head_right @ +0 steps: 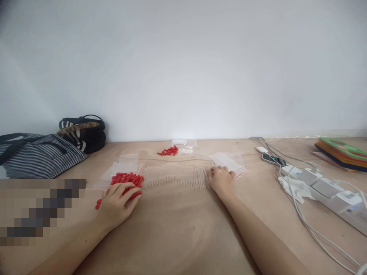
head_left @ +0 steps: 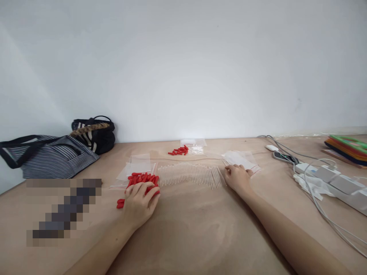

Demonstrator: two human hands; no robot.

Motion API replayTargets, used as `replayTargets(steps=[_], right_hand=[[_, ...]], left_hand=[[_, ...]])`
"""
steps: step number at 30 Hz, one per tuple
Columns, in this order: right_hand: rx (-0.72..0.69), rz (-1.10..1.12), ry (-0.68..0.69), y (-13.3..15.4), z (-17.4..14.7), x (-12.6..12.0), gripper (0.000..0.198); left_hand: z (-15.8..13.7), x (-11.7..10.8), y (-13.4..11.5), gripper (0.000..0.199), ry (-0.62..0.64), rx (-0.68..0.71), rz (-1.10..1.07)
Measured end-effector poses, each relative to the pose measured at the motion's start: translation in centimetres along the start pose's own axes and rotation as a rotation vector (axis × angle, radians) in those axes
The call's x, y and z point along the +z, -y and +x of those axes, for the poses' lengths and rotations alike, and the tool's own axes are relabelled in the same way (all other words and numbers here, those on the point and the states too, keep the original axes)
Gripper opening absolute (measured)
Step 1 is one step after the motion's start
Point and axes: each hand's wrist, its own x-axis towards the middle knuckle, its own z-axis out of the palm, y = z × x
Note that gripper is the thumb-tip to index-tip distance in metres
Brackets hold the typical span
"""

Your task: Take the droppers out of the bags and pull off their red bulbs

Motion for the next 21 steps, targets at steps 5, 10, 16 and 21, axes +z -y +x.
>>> replayTargets(steps=[5, 10, 16, 21], right_hand=[[0.091, -0.044, -0.038, -2.7, 0.5, -0.3, 0.028], [0.111, -0.035, 0.040, -2.8, 0.5, 0.0, 0.033], [0.092, -0.012, 0.093, -1.7, 0.5, -0.6, 0.032], [0.000, 0.332, -0.035, 0.8, -1.6, -1.5, 0.033]], left_hand=[[0.6, 0.0, -3.3, 0.010, 0.028, 0.100, -0.251], [1.6, 1.0, -5.4, 0.012, 0.052, 0.090, -0.478], [2.4, 2.2, -6.0, 0.013, 0.121, 0.077, -0.545], [2.5, 2.5, -6.1, 0.014, 0.126, 0.044, -0.592]])
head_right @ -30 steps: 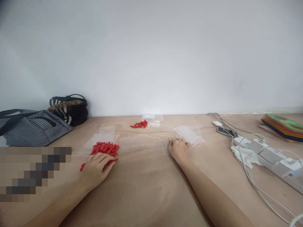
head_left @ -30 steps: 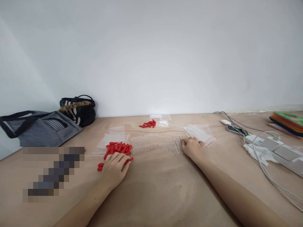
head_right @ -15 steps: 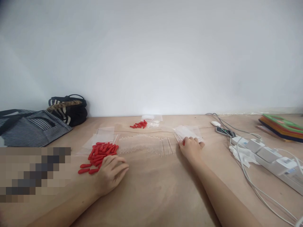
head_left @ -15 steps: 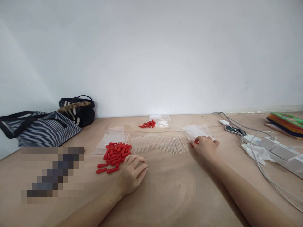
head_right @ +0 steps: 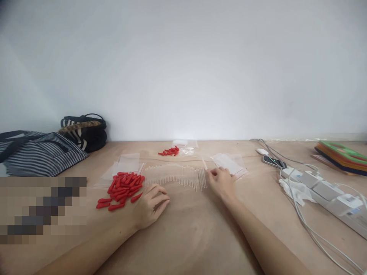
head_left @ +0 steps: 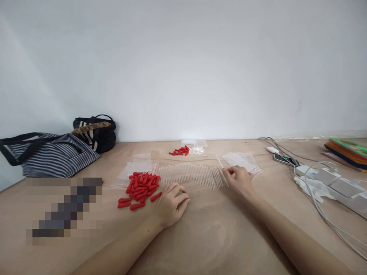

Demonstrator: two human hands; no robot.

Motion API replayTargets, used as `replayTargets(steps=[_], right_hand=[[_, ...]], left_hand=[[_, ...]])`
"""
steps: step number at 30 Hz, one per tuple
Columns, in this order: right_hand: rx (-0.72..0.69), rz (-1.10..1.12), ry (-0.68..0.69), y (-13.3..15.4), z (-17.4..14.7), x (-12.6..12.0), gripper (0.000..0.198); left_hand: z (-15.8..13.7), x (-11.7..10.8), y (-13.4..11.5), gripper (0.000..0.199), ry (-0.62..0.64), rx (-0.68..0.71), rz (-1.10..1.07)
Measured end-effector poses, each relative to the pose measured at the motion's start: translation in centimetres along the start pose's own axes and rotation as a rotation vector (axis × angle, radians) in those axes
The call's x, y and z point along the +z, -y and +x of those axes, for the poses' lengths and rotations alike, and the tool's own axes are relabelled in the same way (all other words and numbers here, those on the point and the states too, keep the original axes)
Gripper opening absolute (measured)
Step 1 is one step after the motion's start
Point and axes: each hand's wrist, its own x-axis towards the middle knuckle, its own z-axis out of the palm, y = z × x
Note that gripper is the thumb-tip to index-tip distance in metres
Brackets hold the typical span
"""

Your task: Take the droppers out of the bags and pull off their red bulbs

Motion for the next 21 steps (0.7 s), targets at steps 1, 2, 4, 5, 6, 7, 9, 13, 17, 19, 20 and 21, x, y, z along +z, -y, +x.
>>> replayTargets(steps=[1, 2, 4, 5, 6, 7, 9, 13, 17, 19, 20, 21], right_hand=[[-0.073, 0.118, 0.042, 1.0, -0.9, 0.2, 0.035], [-0.135, 0.221, 0.081, 2.0, -1.8, 0.6, 0.038], [-0.239, 0.351, 0.178, 4.2, -3.8, 1.4, 0.039], [-0.272, 0.380, 0.209, 5.1, -4.7, 1.9, 0.038], [-0.289, 0.392, 0.222, 5.9, -5.4, 2.3, 0.037], [-0.305, 0.401, 0.232, 6.5, -6.0, 2.7, 0.036], [-0.326, 0.392, 0.233, 7.0, -6.7, 3.1, 0.035], [-0.432, 0.294, 0.099, 6.0, -6.6, 2.9, 0.034], [-0.652, 0.148, -0.254, 4.3, -5.7, 2.3, 0.024], [-0.778, 0.091, -0.308, 3.9, -5.1, 2.4, 0.019], [-0.836, 0.068, -0.297, 3.9, -4.9, 2.6, 0.017], [-0.887, 0.049, -0.274, 3.9, -4.6, 2.8, 0.016]], left_hand=[[0.1, 0.1, 0.0, 0.015, -0.002, -0.013, -0.021], [0.1, 0.2, -0.1, 0.016, -0.002, -0.030, -0.047], [0.4, 0.4, -0.4, 0.020, 0.016, -0.075, -0.120], [0.6, 0.5, -0.6, 0.022, 0.033, -0.103, -0.167], [0.7, 0.6, -0.7, 0.024, 0.054, -0.131, -0.218], [0.9, 0.7, -0.9, 0.024, 0.075, -0.162, -0.271], [1.1, 0.9, -1.1, 0.022, 0.104, -0.229, -0.357], [1.1, 0.8, -0.7, 0.019, 0.082, -0.331, -0.347], [0.7, 0.5, 0.0, 0.013, 0.077, -0.294, -0.250], [0.5, 0.5, 0.2, 0.013, 0.088, -0.246, -0.215], [0.5, 0.6, 0.2, 0.013, 0.092, -0.222, -0.193], [0.4, 0.6, 0.2, 0.013, 0.092, -0.197, -0.168]])
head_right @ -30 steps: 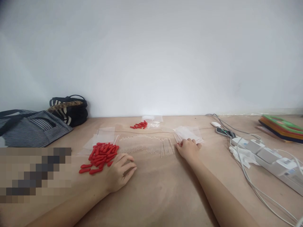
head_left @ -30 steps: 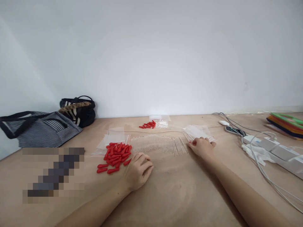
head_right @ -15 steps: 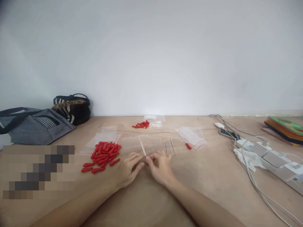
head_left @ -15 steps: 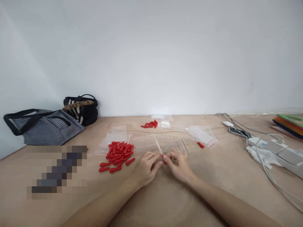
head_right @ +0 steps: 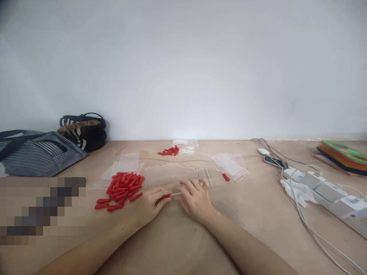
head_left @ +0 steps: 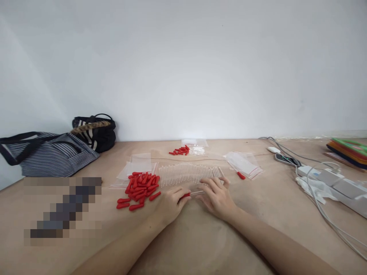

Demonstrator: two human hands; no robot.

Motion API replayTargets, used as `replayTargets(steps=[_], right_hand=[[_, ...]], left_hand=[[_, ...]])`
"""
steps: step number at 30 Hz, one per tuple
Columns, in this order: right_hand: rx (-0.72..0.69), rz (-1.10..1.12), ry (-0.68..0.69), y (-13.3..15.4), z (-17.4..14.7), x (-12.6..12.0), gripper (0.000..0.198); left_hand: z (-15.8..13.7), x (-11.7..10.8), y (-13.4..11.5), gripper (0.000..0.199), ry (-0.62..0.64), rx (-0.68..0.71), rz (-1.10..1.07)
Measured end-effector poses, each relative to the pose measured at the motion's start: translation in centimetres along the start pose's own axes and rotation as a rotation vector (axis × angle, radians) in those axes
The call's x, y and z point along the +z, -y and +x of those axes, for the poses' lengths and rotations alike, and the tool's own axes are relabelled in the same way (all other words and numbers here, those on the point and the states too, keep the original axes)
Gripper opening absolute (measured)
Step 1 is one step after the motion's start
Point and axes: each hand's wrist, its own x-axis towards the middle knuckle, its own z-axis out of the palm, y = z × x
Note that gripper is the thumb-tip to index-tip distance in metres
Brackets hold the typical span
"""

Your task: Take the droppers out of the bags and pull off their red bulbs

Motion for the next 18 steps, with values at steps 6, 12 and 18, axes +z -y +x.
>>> replayTargets(steps=[6, 12, 18], right_hand=[[-0.101, 0.105, 0.126, -0.2, 0.1, 1.3, 0.018], [-0.050, 0.157, 0.245, 0.1, -0.1, 0.8, 0.022], [0.102, 0.121, 0.332, -1.6, -0.6, -1.1, 0.028]], left_hand=[[-0.2, 0.2, -0.1, 0.009, 0.002, 0.054, 0.063], [-0.3, 0.0, -0.2, 0.017, 0.064, 0.084, 0.069], [-0.8, -1.8, 2.0, 0.024, -0.073, 0.016, 0.138]])
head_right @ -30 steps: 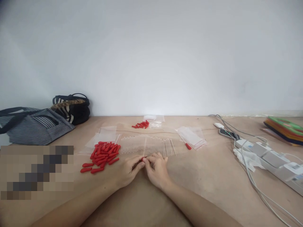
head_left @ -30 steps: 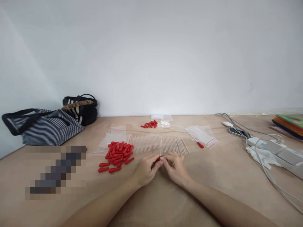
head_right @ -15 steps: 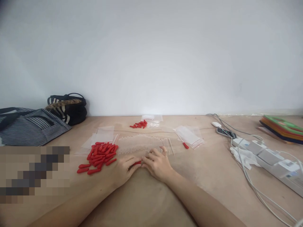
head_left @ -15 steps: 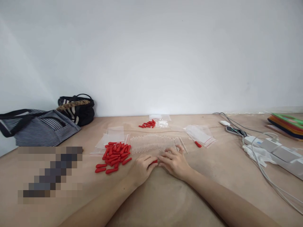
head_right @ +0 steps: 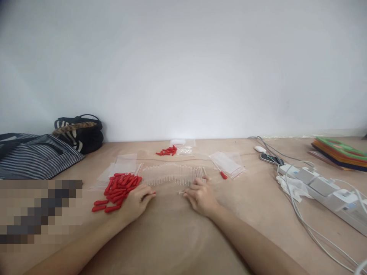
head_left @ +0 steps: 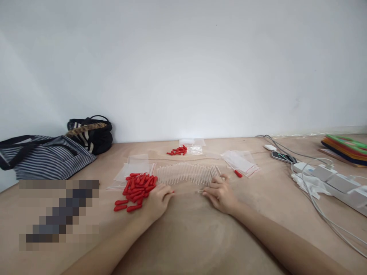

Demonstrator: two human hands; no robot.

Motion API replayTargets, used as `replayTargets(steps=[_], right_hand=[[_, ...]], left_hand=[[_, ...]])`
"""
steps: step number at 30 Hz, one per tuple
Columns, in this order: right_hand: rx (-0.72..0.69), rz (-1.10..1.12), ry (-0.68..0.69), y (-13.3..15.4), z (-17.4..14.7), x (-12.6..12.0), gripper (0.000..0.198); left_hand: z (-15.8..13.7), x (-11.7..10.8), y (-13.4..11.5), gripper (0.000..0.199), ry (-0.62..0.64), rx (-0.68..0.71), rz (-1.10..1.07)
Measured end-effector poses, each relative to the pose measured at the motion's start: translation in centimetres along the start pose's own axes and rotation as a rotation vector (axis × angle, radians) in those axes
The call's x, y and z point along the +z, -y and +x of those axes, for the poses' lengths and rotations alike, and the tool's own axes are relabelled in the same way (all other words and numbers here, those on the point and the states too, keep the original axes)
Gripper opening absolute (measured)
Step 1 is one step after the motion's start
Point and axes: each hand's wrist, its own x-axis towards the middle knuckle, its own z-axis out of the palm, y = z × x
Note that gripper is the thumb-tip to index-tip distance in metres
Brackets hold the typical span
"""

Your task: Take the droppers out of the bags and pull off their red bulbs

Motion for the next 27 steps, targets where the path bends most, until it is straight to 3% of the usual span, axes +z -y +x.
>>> replayTargets(steps=[5, 8, 13, 20, 27], right_hand=[[0.179, -0.035, -0.120, -1.8, -0.3, -0.5, 0.027], [0.361, -0.143, -0.176, -3.0, 0.2, -0.3, 0.029], [0.647, -0.274, -0.087, -5.4, 0.6, -0.1, 0.025], [0.675, -0.297, -0.007, -6.2, 0.9, 0.8, 0.024], [0.683, -0.314, 0.007, -5.8, 1.1, 1.1, 0.025]], left_hand=[[-0.3, -0.8, 1.1, 0.014, -0.054, 0.094, 0.017], [-0.5, -0.7, 1.0, 0.016, -0.109, 0.131, 0.071], [-1.5, -1.6, 1.5, 0.020, -0.132, 0.104, 0.190], [-2.5, -3.6, 3.1, 0.018, -0.159, 0.100, 0.322], [-1.8, -3.7, 3.7, 0.015, -0.139, 0.074, 0.434]])
